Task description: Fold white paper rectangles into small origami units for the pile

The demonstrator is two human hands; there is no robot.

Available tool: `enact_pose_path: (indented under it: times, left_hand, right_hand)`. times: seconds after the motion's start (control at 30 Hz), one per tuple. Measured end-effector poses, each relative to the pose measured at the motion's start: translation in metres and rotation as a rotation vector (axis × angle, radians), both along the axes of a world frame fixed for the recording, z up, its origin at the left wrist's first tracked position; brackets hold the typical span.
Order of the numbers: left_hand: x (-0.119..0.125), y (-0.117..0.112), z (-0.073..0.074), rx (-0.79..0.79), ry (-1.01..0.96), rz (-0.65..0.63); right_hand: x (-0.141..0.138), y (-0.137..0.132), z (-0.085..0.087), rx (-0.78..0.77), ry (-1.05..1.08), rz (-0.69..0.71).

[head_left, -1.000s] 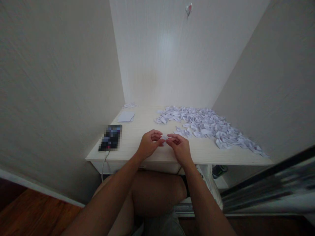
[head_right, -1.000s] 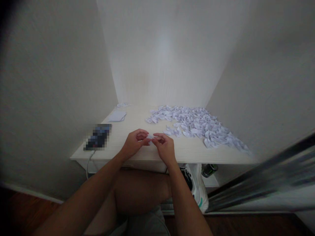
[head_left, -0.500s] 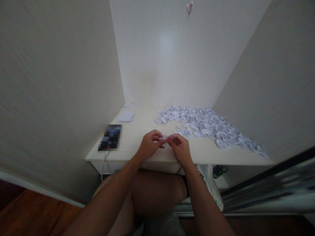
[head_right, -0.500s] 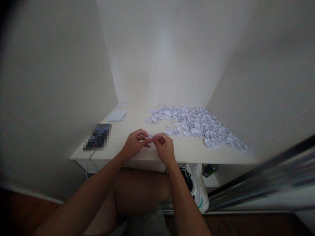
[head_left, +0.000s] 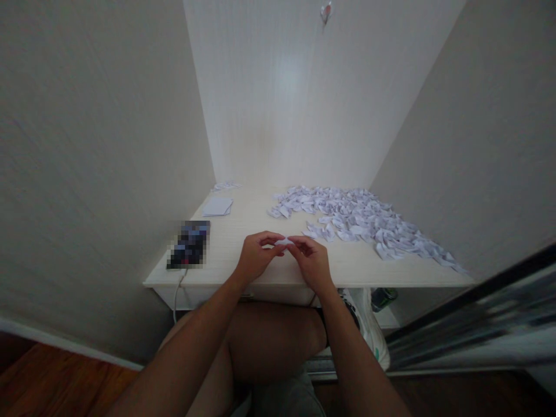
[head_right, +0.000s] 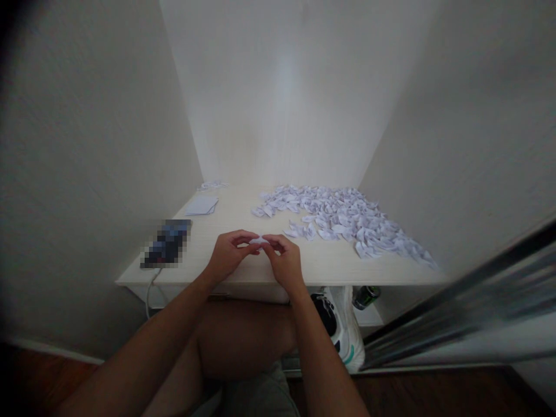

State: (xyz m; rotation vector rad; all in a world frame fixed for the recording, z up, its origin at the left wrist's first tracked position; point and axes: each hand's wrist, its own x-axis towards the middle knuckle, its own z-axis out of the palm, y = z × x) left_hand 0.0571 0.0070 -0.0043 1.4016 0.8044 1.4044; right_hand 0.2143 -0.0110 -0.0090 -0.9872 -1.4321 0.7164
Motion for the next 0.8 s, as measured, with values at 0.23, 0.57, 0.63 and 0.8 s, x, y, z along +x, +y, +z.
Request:
enact_pose_path:
  times: [0.23,0.57,0.63,0.8]
  left_hand:
    - [-0.0023,-0.0011,0.0045,-0.088,-0.032,-0.049]
    - [-0.0059,0.0033,0.0017,-0.117,0.022,-0.006]
    - [-0.0061,0.0034,0.0014,-0.099,0.056,0.002]
    - [-0.0047,0.0035,0.0,-0.041,0.071,-0.004]
  right_hand:
    - [0.0,0.0005,-0.0009,0.025,-0.023,-0.07]
    - [-0.002,-0.0013,0.0006,0.111,-0.21,-0.132]
    - [-0.0023,-0.0015,0.0005,0.108,-0.228,-0.151]
    - [-0.0029,-0.0018,0.0001,0.076,-0.208,-0.162]
